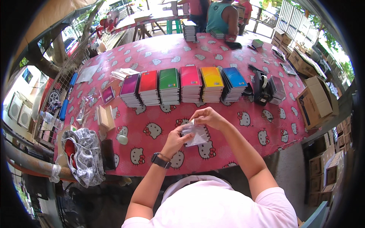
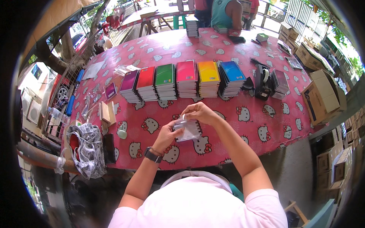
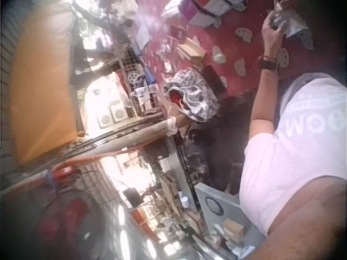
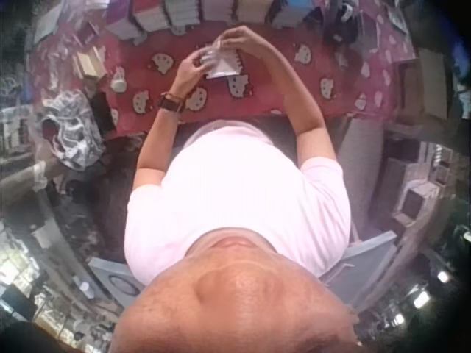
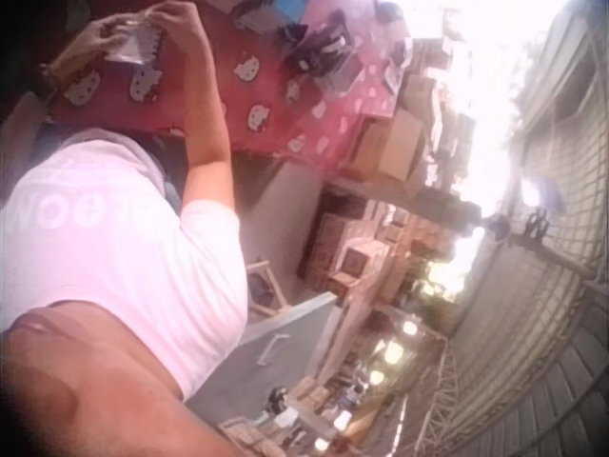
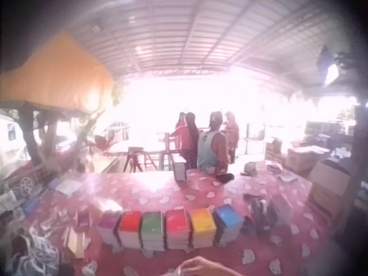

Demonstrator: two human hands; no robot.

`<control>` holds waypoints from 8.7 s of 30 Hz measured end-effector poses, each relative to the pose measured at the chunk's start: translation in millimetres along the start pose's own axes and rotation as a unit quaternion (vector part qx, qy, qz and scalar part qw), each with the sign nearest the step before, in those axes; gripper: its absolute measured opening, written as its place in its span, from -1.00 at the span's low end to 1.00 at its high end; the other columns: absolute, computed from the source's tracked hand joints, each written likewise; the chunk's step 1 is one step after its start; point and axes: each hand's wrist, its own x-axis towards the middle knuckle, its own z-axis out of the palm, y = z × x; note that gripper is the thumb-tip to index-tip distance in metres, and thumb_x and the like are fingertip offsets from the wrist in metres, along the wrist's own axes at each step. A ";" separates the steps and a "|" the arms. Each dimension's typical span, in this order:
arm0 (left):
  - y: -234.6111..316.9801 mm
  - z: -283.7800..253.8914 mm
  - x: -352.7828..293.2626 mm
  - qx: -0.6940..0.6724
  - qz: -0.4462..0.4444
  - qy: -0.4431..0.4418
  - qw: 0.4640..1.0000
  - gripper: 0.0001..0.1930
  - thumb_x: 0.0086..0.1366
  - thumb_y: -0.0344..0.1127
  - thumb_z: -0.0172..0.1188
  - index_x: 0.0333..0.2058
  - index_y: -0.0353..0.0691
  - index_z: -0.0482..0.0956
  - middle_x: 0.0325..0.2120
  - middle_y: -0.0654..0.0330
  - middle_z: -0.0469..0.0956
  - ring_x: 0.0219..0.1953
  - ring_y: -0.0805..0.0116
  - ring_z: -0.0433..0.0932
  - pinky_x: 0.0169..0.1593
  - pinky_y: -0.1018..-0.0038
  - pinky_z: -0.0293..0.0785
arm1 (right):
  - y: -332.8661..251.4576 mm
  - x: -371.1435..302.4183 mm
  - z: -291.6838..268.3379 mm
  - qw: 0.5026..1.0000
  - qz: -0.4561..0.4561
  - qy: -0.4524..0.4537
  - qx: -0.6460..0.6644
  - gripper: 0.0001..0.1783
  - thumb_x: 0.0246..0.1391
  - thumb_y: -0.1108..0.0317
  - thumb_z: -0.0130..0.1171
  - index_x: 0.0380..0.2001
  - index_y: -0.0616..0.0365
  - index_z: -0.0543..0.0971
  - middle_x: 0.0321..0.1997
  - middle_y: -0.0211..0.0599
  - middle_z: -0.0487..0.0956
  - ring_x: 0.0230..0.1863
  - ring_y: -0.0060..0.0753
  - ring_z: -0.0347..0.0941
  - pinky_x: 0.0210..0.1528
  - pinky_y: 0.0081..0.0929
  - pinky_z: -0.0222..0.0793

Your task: The person repeatedly picks up small spiral-bound notebooks from stacks on a pink Hello Kitty table, places them into clear plastic sleeves, and sets the packaged items aside. The person handles notebooks of multiple colors one at a time and continues the same packaging loop throughout the clip.

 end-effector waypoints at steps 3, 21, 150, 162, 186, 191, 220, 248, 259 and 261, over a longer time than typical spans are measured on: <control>-6.3 0.3 10.9 -0.032 0.037 0.017 0.999 -0.74 0.14 -0.40 0.26 -0.19 -0.36 0.56 -0.35 0.28 0.59 -0.35 0.62 0.49 -0.28 0.66 0.42 | -18.2 -10.8 13.5 0.992 -0.123 0.021 0.032 -0.71 -0.01 0.41 0.26 -0.18 0.24 0.57 -0.27 -0.35 0.58 -0.28 -0.61 0.45 -0.21 -0.66 0.37; 16.8 -3.5 -18.6 0.123 0.227 0.063 0.964 -0.19 -0.10 0.03 0.41 0.14 -0.10 0.34 0.11 0.10 0.33 0.22 0.27 0.19 0.26 0.29 0.06 | 3.5 -50.3 17.8 0.970 -0.141 0.039 -0.197 -0.56 -0.12 0.15 0.32 -0.12 0.06 0.59 0.01 -0.30 0.50 0.11 -0.28 0.25 0.17 -0.27 0.17; 34.6 192.2 92.6 0.115 0.146 -0.032 0.982 -0.22 0.18 -0.19 0.24 0.25 -0.32 0.01 0.24 -0.08 0.07 0.24 0.08 0.15 0.23 0.27 0.13 | 62.6 -308.8 -153.3 0.716 -0.130 0.668 0.156 -0.43 0.00 0.16 0.20 0.07 0.02 0.29 -0.31 -0.50 0.43 -0.35 -0.66 0.38 -0.45 -0.67 0.34; 9.8 195.6 50.8 0.006 -0.058 0.091 0.994 -0.51 0.20 -0.34 0.20 0.07 -0.40 0.33 -0.01 0.03 0.42 -0.04 0.33 0.45 0.00 0.48 0.40 | 127.0 -374.1 -466.3 0.555 0.279 0.743 -0.249 -0.13 -0.18 -0.32 0.17 0.13 0.00 0.34 0.05 -0.07 0.39 0.09 0.00 0.31 0.11 0.05 0.18; -47.7 14.4 -111.2 0.155 0.033 0.397 0.904 -0.78 0.16 -0.37 0.18 -0.20 -0.24 0.58 -0.30 0.10 0.59 -0.27 0.29 0.59 -0.18 0.47 0.47 | -20.3 133.0 86.2 0.915 -0.260 -0.099 -0.291 -0.82 -0.03 0.54 0.07 -0.31 0.19 0.57 -0.35 -0.21 0.55 -0.29 -0.21 0.51 -0.27 -0.38 0.44; -91.9 -25.9 -170.0 -0.018 0.012 0.565 0.825 -0.82 0.27 -0.34 0.10 -0.25 -0.29 0.58 -0.38 0.17 0.62 -0.33 0.50 0.55 -0.24 0.58 0.43 | 27.0 246.2 185.5 0.898 -0.208 -0.138 -0.361 -0.82 -0.10 0.45 0.10 -0.36 0.20 0.58 -0.33 -0.09 0.56 -0.29 -0.08 0.51 -0.22 -0.30 0.42; -90.0 -122.6 -119.0 -0.437 0.117 0.383 0.805 -0.13 0.19 0.33 -0.05 0.31 0.02 -0.14 0.16 0.20 0.24 0.14 0.30 0.26 0.05 0.24 0.29 | 24.1 125.1 96.5 0.882 -0.243 -0.216 -0.341 -0.64 -0.28 0.69 0.13 -0.33 0.11 0.61 -0.41 -0.33 0.50 -0.28 -0.25 0.38 -0.22 -0.36 0.34; -49.2 56.5 -104.2 -0.331 -0.206 0.317 0.865 -0.72 0.25 -0.19 0.08 -0.14 -0.15 0.31 -0.33 0.10 0.48 -0.41 0.18 0.57 -0.39 0.37 0.56 | 70.1 -47.2 48.7 0.781 0.061 -0.013 -0.622 -0.33 0.07 -0.09 0.01 0.22 -0.09 0.25 0.37 -0.23 0.06 0.41 -0.03 -0.21 0.23 0.44 -0.43; -45.0 59.9 -12.8 0.499 0.108 0.213 0.833 -0.68 0.15 -0.23 0.11 -0.11 -0.15 0.46 0.05 0.14 0.36 0.16 0.05 0.23 0.20 0.04 0.10 | 99.5 -64.8 45.1 0.774 -0.004 0.067 -0.629 -0.23 -0.07 -0.06 0.15 0.22 -0.09 0.22 0.34 -0.25 0.08 0.33 0.00 -0.07 0.23 0.24 -0.16; -71.4 29.3 -20.7 0.544 0.031 0.267 0.795 -0.60 0.16 -0.21 0.11 -0.01 -0.10 0.43 0.12 0.15 0.28 0.19 0.06 0.19 0.19 -0.06 0.05 | 90.0 -72.1 36.2 0.777 0.029 0.070 -0.625 -0.23 -0.09 -0.04 0.18 0.21 -0.09 0.23 0.33 -0.25 0.10 0.32 0.00 -0.06 0.23 0.21 -0.16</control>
